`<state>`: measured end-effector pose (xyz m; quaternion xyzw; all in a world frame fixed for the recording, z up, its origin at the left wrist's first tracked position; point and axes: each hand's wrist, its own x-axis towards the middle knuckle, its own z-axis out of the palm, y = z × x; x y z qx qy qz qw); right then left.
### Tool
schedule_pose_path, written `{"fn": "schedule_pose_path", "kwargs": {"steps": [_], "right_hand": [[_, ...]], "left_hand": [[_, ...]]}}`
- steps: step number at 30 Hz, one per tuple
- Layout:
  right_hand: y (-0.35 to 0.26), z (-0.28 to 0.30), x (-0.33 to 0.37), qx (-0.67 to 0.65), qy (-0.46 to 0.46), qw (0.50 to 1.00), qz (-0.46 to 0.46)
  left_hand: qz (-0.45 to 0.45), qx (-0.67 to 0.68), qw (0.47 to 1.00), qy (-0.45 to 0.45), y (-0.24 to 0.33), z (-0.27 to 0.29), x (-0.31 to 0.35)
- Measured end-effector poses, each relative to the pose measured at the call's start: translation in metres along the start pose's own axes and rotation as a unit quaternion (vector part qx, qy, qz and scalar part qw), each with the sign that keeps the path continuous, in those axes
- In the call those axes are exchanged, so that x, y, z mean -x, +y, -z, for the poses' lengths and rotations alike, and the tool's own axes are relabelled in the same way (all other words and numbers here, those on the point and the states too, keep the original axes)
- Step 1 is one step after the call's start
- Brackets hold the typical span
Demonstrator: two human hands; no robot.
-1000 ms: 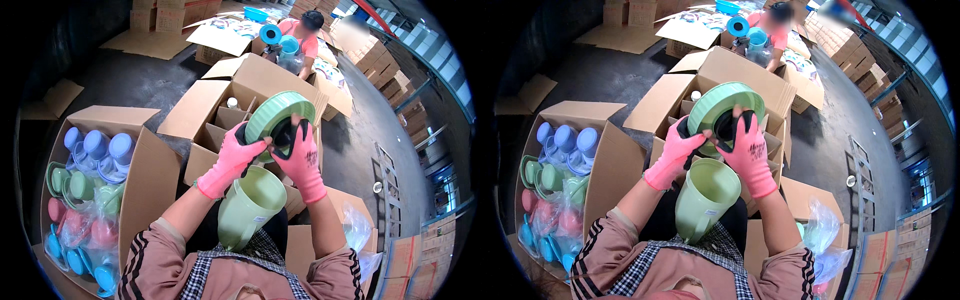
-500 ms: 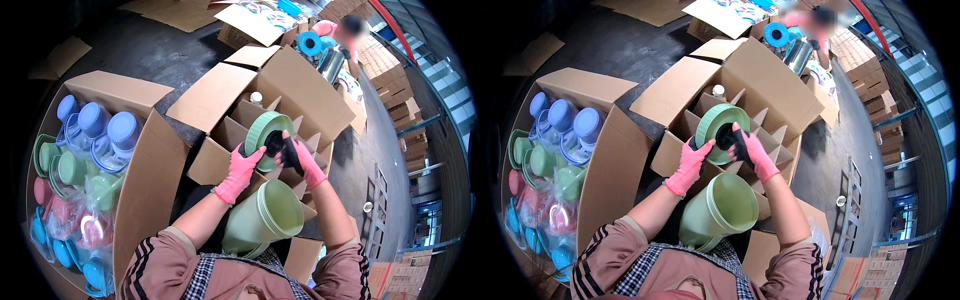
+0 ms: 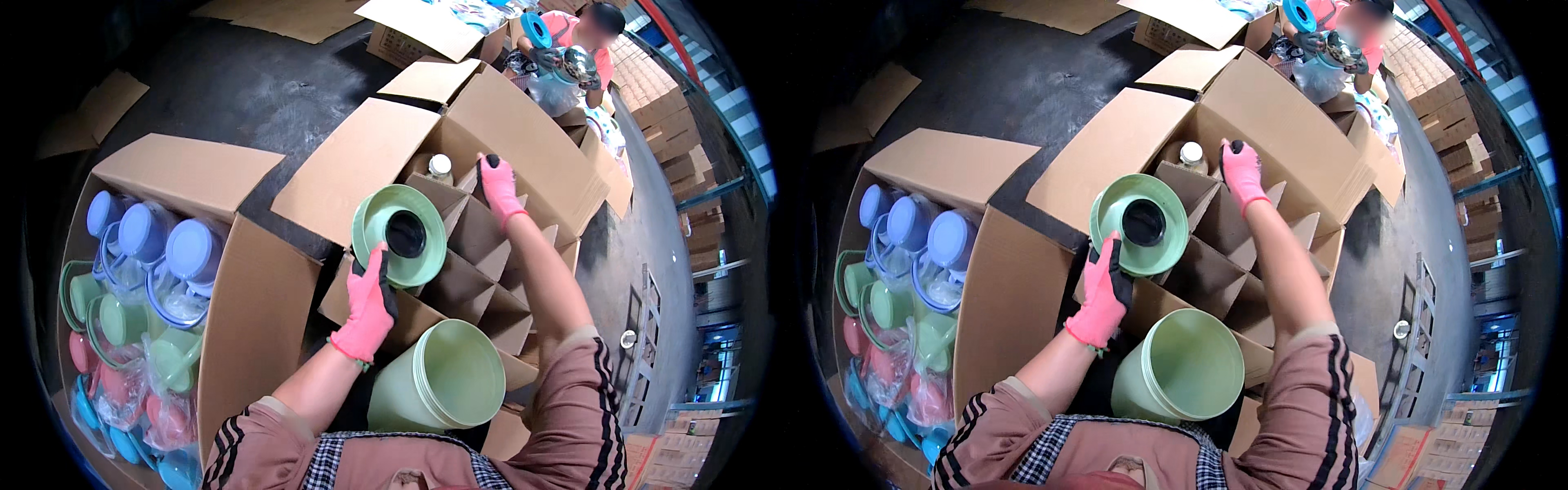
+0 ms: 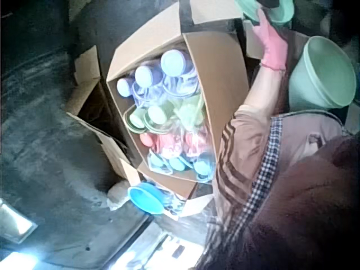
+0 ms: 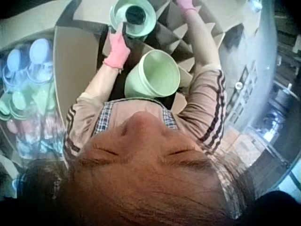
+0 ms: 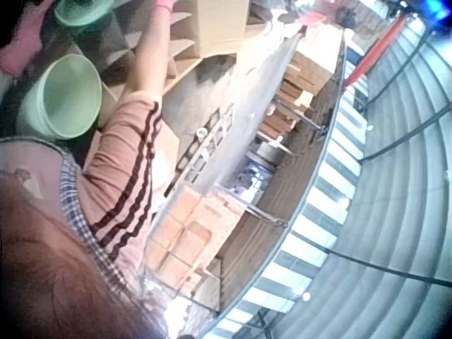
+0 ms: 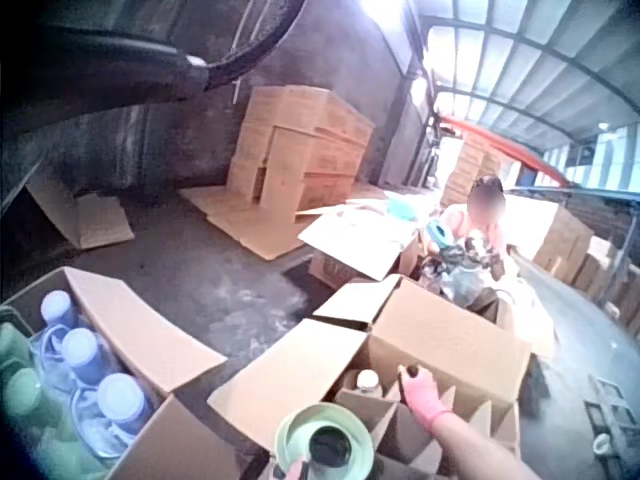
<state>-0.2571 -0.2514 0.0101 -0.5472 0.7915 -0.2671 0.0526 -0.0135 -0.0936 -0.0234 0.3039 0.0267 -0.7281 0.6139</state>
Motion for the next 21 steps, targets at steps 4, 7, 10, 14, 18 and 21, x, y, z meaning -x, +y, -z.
{"fn": "schedule_pose_path", "kwargs": {"steps": [4,7,10,14,18,21], "right_hand": [[-0.004,-0.054,-0.008,0.025,-0.002,0.999,0.033],[0.001,-0.085,-0.016,0.054,-0.018,0.998,0.021],[-0.019,-0.101,-0.015,0.129,-0.115,0.985,0.012],[-0.001,-0.112,-0.042,0.160,-0.290,0.943,0.043],[-0.013,-0.116,-0.016,0.224,-0.265,0.935,0.071],[-0.006,-0.110,-0.013,0.217,-0.279,0.932,0.078]], "left_hand": [[-0.004,-0.055,0.998,-0.010,-0.005,0.001,0.000],[0.008,-0.075,0.997,-0.018,-0.003,-0.006,0.003],[-0.034,-0.142,0.989,-0.014,-0.010,0.000,-0.003],[0.020,-0.115,0.993,0.010,-0.015,0.000,-0.011],[0.016,-0.110,0.994,-0.007,-0.005,-0.006,-0.005],[0.049,-0.143,0.988,0.014,-0.004,-0.006,-0.003]]}}
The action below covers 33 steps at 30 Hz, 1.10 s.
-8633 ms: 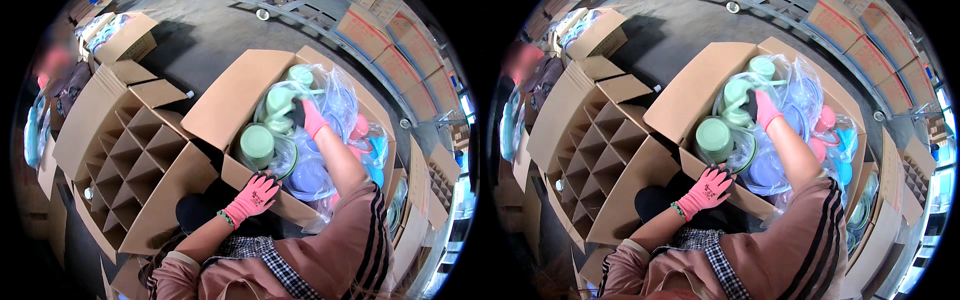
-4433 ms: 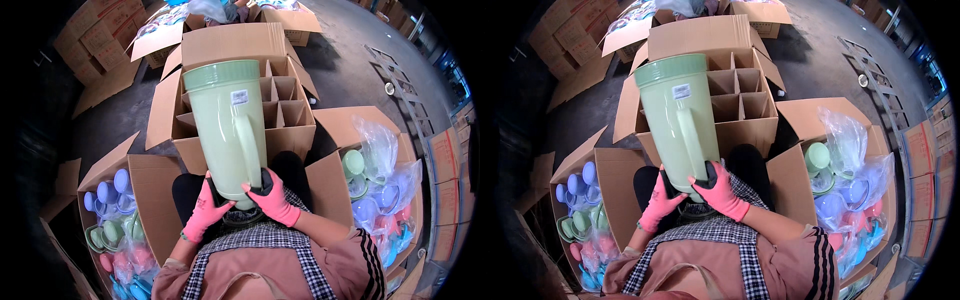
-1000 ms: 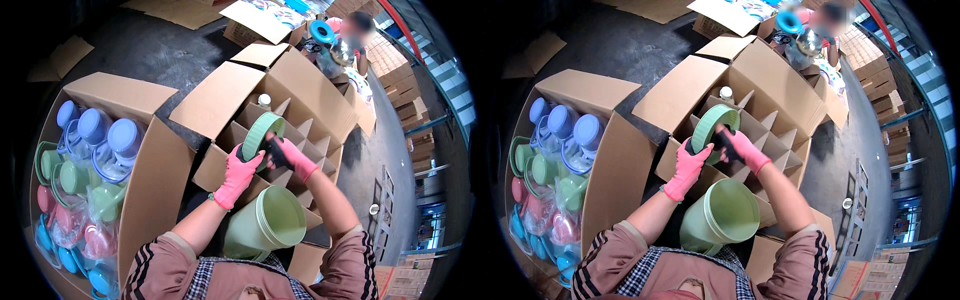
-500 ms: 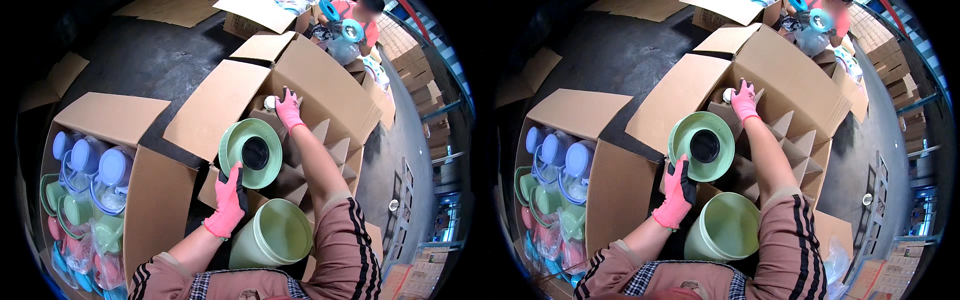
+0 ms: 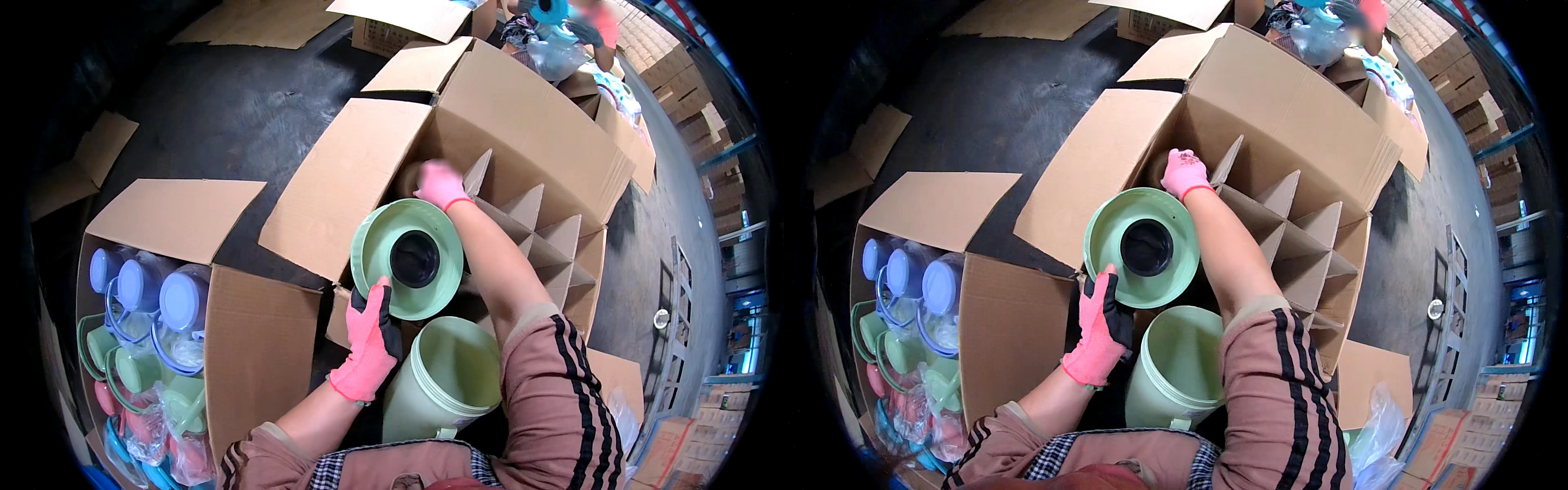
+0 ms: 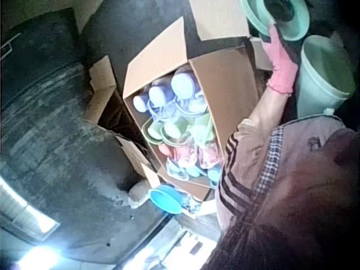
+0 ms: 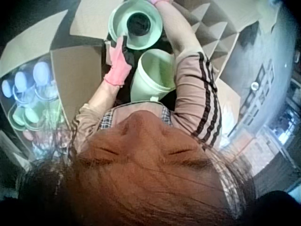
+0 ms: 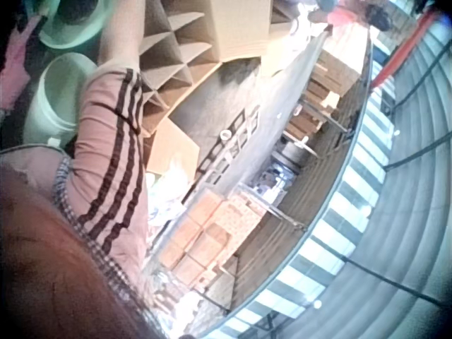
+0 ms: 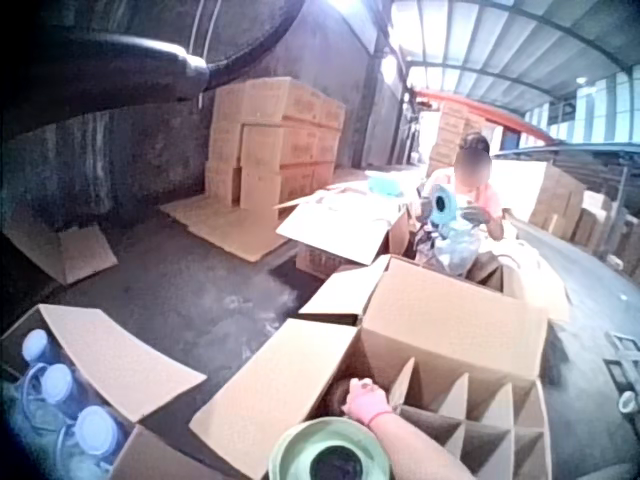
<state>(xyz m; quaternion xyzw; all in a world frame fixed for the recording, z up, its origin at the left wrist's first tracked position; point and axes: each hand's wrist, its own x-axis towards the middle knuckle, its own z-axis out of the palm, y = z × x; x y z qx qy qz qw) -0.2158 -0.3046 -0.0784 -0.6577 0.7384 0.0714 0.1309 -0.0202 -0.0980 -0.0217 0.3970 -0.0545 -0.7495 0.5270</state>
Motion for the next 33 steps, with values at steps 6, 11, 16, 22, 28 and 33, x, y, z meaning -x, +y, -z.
{"fn": "schedule_pose_path", "kwargs": {"steps": [6,11,16,22,28,33], "right_hand": [[-0.002,0.077,0.057,-0.066,0.096,0.992,-0.042],[-0.013,0.157,0.133,-0.049,0.160,0.986,-0.007],[0.025,0.209,0.228,-0.174,0.281,0.944,-0.019],[0.095,0.195,0.356,-0.601,0.277,0.749,-0.038],[0.075,0.099,0.415,-0.819,0.239,0.521,0.040],[0.065,0.033,0.390,-0.614,0.324,0.701,0.162]], "left_hand": [[-0.278,-0.290,0.913,-0.076,-0.019,0.041,-0.021],[-0.027,0.159,0.977,-0.138,0.011,0.010,-0.004],[0.012,0.205,0.946,-0.252,0.026,0.014,0.011],[-0.040,0.099,0.921,-0.375,0.034,0.019,0.047],[-0.021,0.200,0.819,-0.537,0.028,-0.058,0.077],[-0.069,0.197,0.823,-0.529,0.030,-0.096,0.071]]}}
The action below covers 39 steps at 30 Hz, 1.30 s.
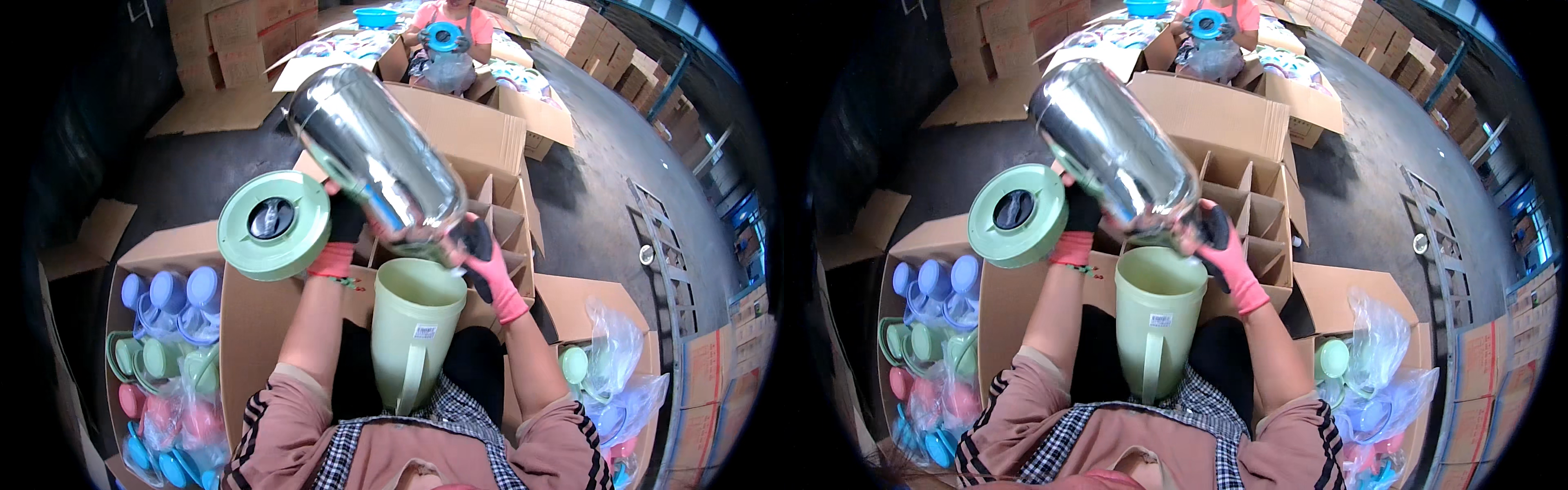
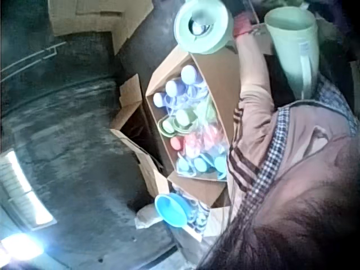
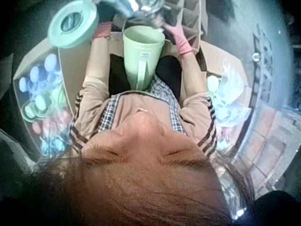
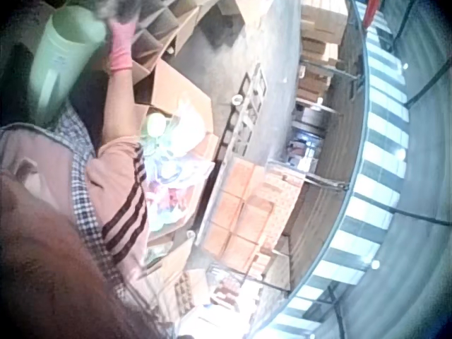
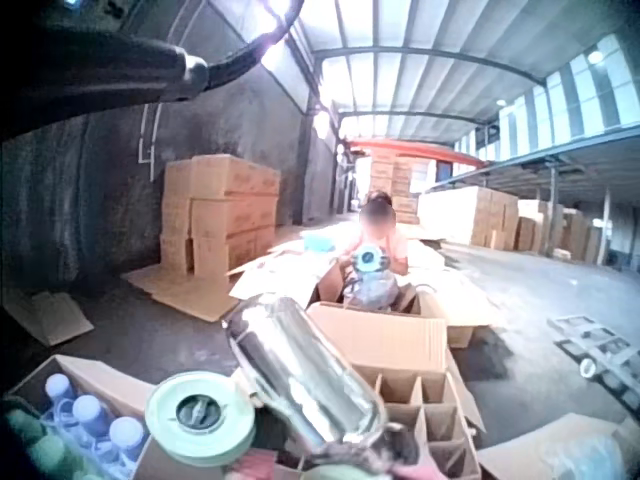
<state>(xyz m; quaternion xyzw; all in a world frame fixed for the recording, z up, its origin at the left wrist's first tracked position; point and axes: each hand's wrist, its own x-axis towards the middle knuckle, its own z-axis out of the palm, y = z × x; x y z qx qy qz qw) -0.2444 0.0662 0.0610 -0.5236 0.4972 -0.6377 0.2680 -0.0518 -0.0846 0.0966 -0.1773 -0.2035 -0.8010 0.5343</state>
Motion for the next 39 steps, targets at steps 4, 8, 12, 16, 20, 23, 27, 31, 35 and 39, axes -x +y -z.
{"fn": "schedule_pose_path", "kwargs": {"steps": [4,8,12,16,20,23,27,31,35,39], "right_hand": [[-0.005,-0.016,-0.001,-0.091,-0.159,0.974,-0.134],[0.028,-0.004,0.008,-0.295,-0.018,0.902,-0.315],[0.028,-0.006,0.000,-0.261,0.058,0.950,-0.159],[-0.017,-0.015,-0.009,-0.096,-0.040,0.987,-0.121],[-0.028,-0.023,0.000,0.219,-0.173,0.955,-0.104],[-0.066,-0.023,-0.011,0.241,-0.328,0.875,-0.263],[-0.058,-0.038,-0.009,0.347,-0.498,0.773,-0.183],[-0.071,-0.050,0.014,0.362,-0.495,0.774,-0.156],[-0.070,-0.051,0.037,0.346,-0.425,0.824,-0.143],[-0.066,-0.034,0.042,0.237,-0.121,0.962,-0.067]], "left_hand": [[0.025,-0.047,0.999,-0.009,0.019,0.017,0.012],[0.101,-0.087,0.990,-0.048,0.014,0.031,0.032],[0.204,-0.120,0.971,-0.032,0.013,0.016,0.051],[0.183,-0.172,0.939,0.234,0.014,-0.010,0.075],[0.151,-0.185,0.970,0.053,0.012,0.018,0.092],[0.185,-0.142,0.962,0.139,0.007,0.003,0.108],[0.346,0.178,0.911,0.140,0.018,-0.046,0.110],[0.299,0.090,0.935,0.165,0.021,-0.060,0.133],[0.208,-0.136,0.958,0.143,0.016,-0.030,0.148],[0.097,-0.248,0.943,0.200,0.041,-0.011,0.121]]}}
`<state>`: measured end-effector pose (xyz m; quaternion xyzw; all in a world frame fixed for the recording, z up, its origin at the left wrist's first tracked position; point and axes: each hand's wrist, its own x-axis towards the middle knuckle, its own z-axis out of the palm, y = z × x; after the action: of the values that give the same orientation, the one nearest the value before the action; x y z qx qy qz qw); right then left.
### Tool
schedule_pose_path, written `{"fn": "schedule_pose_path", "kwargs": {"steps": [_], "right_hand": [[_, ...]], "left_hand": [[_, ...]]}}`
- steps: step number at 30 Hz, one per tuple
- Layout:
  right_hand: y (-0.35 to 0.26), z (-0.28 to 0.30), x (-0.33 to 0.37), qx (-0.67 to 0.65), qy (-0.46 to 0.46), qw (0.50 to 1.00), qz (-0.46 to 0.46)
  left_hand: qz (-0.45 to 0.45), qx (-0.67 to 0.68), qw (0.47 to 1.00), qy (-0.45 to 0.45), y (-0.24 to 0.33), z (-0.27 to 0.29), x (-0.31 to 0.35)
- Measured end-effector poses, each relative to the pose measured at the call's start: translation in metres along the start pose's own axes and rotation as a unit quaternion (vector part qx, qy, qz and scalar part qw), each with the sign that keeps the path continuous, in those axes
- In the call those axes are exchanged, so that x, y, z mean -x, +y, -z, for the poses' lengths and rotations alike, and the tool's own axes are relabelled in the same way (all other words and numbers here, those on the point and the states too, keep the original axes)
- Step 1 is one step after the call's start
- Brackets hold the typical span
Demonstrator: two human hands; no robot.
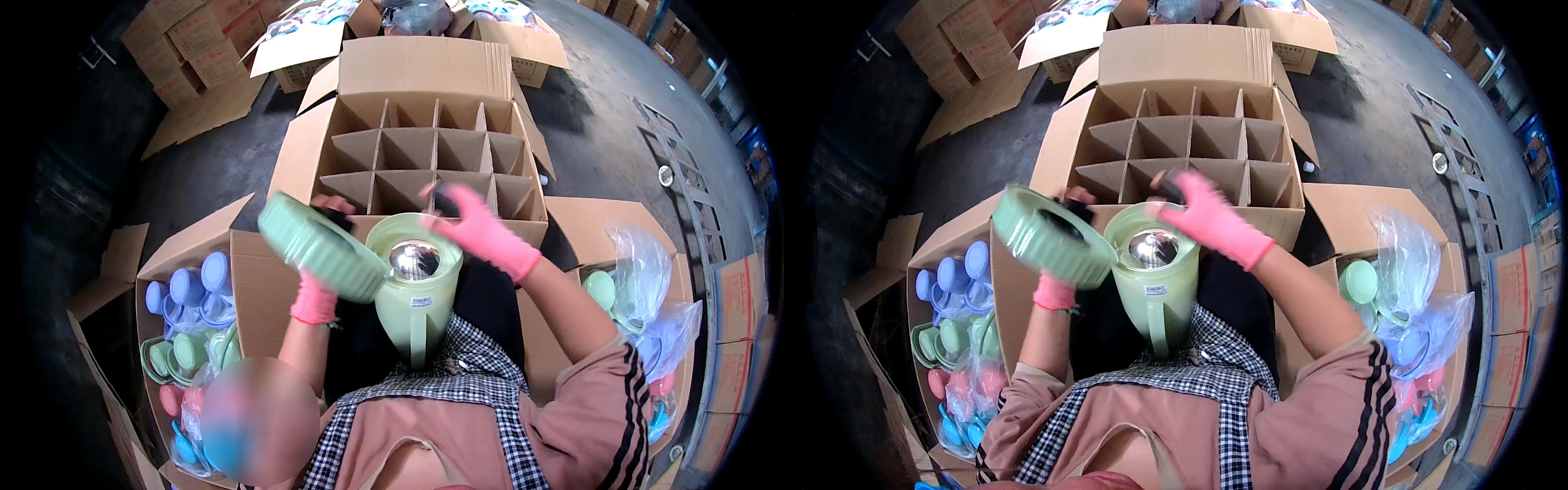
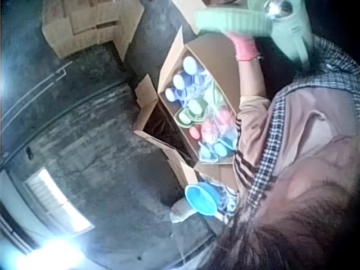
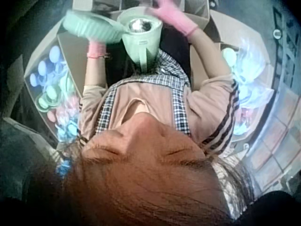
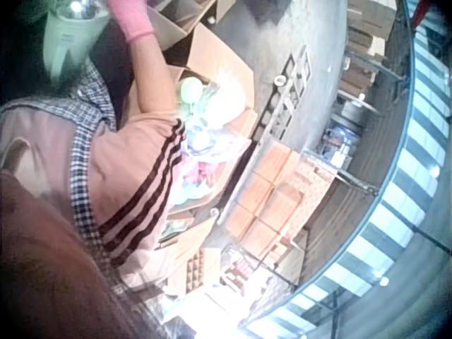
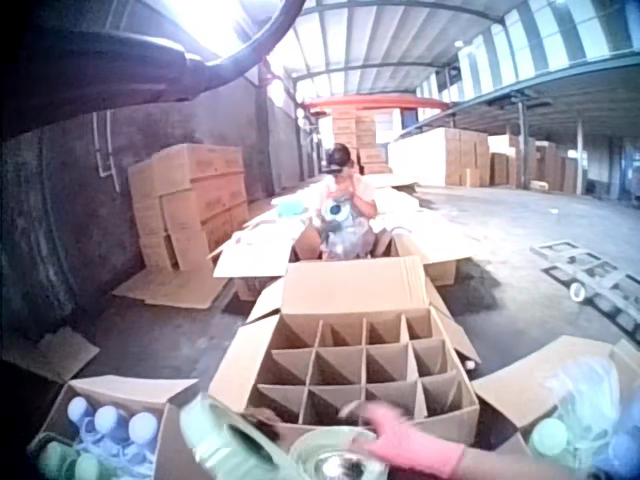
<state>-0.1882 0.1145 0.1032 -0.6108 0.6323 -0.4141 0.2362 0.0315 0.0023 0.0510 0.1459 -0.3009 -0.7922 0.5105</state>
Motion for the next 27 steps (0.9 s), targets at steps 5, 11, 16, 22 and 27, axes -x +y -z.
{"fn": "schedule_pose_path", "kwargs": {"steps": [5,11,16,22,27], "right_hand": [[0.021,0.020,-0.010,-0.476,0.196,0.845,-0.148],[0.040,0.016,-0.040,-0.535,0.070,0.840,-0.058],[0.077,-0.015,-0.011,-0.455,0.113,0.883,0.000],[0.075,-0.034,0.036,-0.458,0.095,0.883,0.037],[0.084,-0.045,0.058,-0.230,0.072,0.967,0.079]], "left_hand": [[-0.412,-0.433,0.802,-0.002,0.027,-0.061,-0.037],[-0.229,-0.523,0.746,-0.344,0.020,-0.077,-0.042],[-0.132,-0.511,0.781,-0.335,-0.017,-0.019,-0.013],[-0.167,-0.482,0.793,-0.333,-0.029,-0.004,0.009],[-0.191,-0.439,0.813,-0.332,-0.042,-0.003,0.003]]}}
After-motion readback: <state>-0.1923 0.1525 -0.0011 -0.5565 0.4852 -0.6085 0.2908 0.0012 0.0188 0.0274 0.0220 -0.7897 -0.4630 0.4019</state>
